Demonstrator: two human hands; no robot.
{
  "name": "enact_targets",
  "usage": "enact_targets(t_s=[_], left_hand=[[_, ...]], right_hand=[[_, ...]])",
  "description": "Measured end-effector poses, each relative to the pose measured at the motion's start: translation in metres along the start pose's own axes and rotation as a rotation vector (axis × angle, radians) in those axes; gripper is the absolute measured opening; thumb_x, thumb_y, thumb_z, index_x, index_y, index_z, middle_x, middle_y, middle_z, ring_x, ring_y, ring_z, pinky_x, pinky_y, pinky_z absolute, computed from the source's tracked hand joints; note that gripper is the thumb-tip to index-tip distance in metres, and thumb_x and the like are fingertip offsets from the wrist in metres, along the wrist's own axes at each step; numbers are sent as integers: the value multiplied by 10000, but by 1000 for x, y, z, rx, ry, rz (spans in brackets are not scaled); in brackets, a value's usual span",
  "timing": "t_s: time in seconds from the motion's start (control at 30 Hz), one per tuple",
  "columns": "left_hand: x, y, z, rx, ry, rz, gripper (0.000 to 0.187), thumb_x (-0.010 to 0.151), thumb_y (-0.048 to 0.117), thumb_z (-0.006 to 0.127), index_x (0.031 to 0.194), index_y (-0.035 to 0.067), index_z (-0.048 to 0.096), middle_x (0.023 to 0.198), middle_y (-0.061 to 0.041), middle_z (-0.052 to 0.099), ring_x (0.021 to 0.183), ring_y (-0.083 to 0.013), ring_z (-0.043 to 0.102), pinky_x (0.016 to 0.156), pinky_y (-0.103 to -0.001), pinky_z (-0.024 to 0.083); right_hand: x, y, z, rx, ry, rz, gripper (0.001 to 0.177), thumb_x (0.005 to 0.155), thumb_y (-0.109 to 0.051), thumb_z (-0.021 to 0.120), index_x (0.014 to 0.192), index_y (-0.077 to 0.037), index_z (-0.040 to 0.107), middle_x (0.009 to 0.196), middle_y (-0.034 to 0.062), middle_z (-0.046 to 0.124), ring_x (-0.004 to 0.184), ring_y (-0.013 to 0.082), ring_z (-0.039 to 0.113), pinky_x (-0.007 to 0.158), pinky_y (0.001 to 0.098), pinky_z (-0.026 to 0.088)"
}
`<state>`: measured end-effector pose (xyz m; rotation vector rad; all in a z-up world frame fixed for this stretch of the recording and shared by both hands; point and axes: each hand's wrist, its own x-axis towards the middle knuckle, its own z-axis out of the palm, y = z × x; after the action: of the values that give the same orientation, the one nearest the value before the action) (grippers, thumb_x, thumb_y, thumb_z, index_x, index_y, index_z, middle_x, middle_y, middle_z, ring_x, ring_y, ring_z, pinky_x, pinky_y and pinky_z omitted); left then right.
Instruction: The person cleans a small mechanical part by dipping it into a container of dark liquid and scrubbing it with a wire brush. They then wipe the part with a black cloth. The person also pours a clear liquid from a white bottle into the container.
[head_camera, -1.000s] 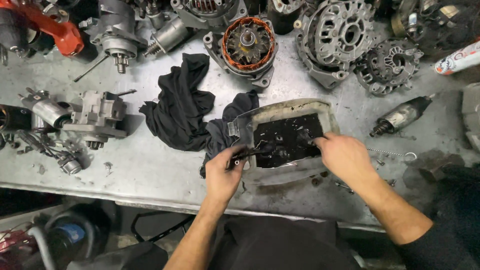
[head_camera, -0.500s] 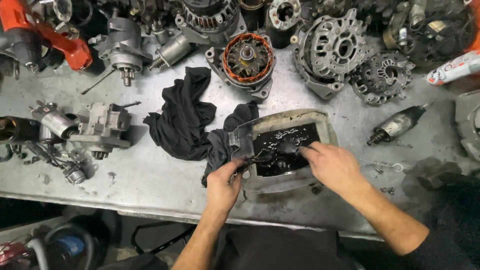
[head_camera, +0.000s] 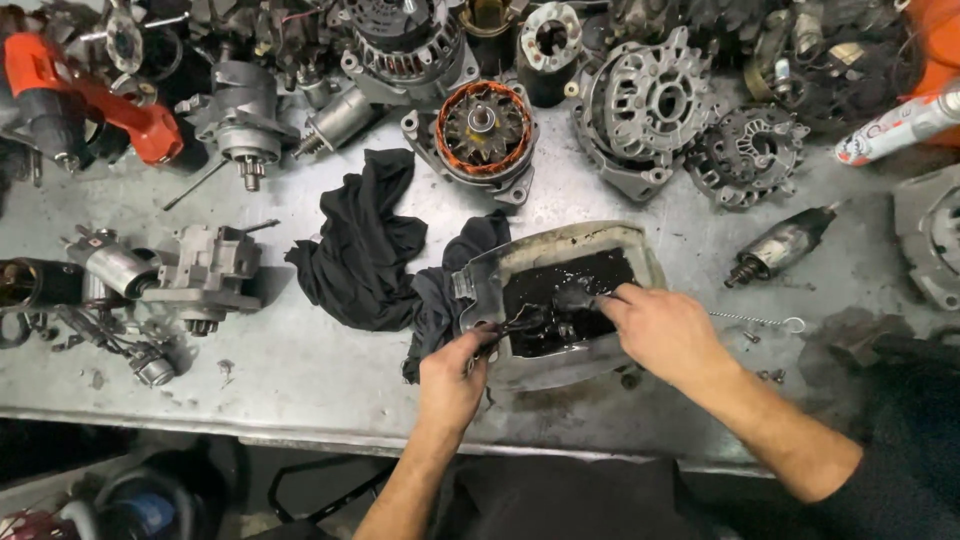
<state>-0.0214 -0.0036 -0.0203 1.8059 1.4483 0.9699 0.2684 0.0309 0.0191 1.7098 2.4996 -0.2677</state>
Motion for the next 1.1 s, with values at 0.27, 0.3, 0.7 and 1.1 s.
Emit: enact_targets(t_s=[0.27, 0.3, 0.7, 1.1], left_hand=[[-3, 1, -3, 46, -13, 14, 326, 790, -63, 688, 1095, 51, 708, 1173, -131, 759, 1050, -309, 745, 876, -357, 593], [-1, 2, -3, 43, -18, 11, 336, 789, -66, 684, 1103, 52, 707, 1171, -133, 759, 1048, -311, 744, 874, -359, 593], [1, 14, -6, 28, -1, -29, 351, 808, -57, 683, 1135, 67, 707, 1100, -142, 764, 995, -319, 752, 827, -365, 595], [2, 8, -2, 100, 1, -69, 341, 822, -33, 677, 1140, 85, 710, 1070, -156, 761, 983, -337, 743, 824, -386, 590]], right_hand=[[-3, -10, -2, -11, -47, -3, 269, 882, -182, 572, 1092, -185, 740, 876, 39, 652, 802, 270, 712, 664, 442, 583], [-4, -12, 3, 19, 33, -45, 293, 855, -164, 578, 1096, -179, 745, 868, 41, 655, 800, 271, 711, 662, 441, 582], [-16, -2, 3, 45, 9, -37, 362, 832, -139, 586, 1154, -195, 739, 915, 17, 664, 811, 265, 715, 698, 438, 586], [-24, -4, 4, 22, 42, -45, 386, 785, -150, 614, 1152, -177, 732, 926, 8, 675, 818, 258, 705, 693, 425, 584]])
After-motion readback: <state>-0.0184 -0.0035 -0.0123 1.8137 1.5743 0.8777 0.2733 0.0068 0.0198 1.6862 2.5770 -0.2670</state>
